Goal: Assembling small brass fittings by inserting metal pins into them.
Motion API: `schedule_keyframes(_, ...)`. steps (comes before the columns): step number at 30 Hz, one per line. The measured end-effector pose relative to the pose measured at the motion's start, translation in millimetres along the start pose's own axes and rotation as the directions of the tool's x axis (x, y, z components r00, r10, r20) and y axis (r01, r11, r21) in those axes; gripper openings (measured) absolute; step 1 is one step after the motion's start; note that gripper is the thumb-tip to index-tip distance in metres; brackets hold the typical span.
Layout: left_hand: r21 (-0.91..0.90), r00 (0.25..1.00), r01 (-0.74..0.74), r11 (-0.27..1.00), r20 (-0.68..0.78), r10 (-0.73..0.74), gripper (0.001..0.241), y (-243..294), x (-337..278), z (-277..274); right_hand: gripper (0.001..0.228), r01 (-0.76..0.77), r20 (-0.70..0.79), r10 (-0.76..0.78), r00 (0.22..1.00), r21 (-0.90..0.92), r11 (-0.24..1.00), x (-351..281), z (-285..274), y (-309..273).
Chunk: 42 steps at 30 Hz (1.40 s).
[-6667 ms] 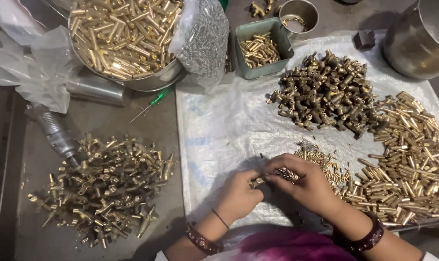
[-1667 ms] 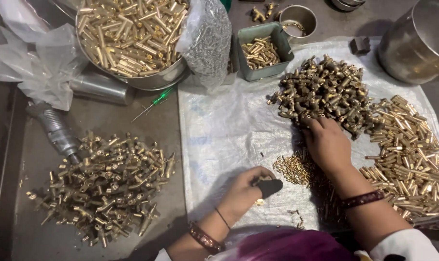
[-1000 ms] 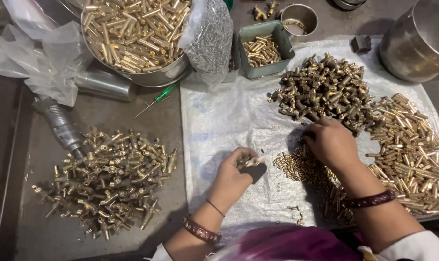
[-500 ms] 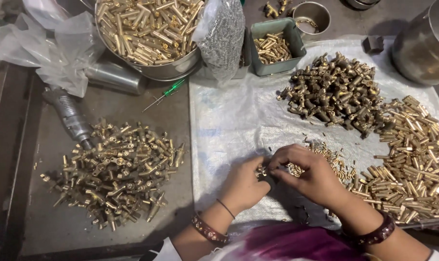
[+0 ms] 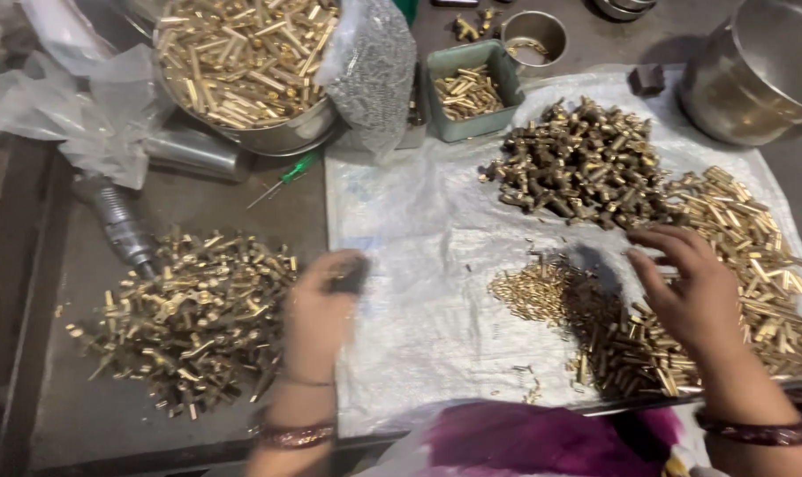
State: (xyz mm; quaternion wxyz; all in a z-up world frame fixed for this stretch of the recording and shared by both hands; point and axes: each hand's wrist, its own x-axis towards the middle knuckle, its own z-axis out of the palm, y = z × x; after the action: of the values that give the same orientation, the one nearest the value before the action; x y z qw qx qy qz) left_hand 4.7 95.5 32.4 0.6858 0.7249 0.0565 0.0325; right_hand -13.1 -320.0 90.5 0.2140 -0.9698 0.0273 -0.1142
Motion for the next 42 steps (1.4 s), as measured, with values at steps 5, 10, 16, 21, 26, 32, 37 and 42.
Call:
schedule_keyframes(5,0.613,0.919,-0.167,0.773,-0.187,0.347,0.051,46,-9,-102,0.031,0.017,0.056,0.005,0.998,-0.381,0.924,-17,0,103)
schedule_keyframes(10,0.966,0.763,-0.121,0.226,-0.055,0.644,0.040,90,-11,-103,0.029,0.177,0.121,-0.133,0.984,-0.534,0.827,2,10,113)
schedule_keyframes(16,-0.163,0.986,0.038,0.986,0.163,-0.011,0.049,37,-6,23,0.025,-0.142,0.256,0.145,0.956,-0.028,0.989,9,5,6)
schedule_keyframes(21,0.317,0.729,0.287,0.904,0.540,-0.421,0.042,-15,-43,140,0.020,-0.281,0.445,-0.012,0.895,0.584,0.761,-31,44,-39)
schedule_keyframes(26,0.234,0.756,0.111,0.966,0.611,-0.235,0.035,-12,-54,137,0.022,-0.482,0.571,0.006,0.821,0.687,0.544,-38,42,-39)
schedule_keyframes(32,0.198,0.686,0.259,0.945,0.651,-0.324,0.035,-10,-52,135,0.021,-0.568,0.615,0.098,0.782,0.640,0.518,-31,52,-47)
schedule_keyframes(37,0.282,0.687,0.199,0.938,0.642,-0.339,0.023,-30,-51,134,0.020,-0.535,0.604,0.100,0.790,0.601,0.594,-36,54,-52)
schedule_keyframes(42,-0.017,0.642,0.372,0.928,0.727,-0.244,0.021,-56,-51,130,0.024,0.072,0.243,-0.255,0.936,0.577,0.814,-44,54,-55)
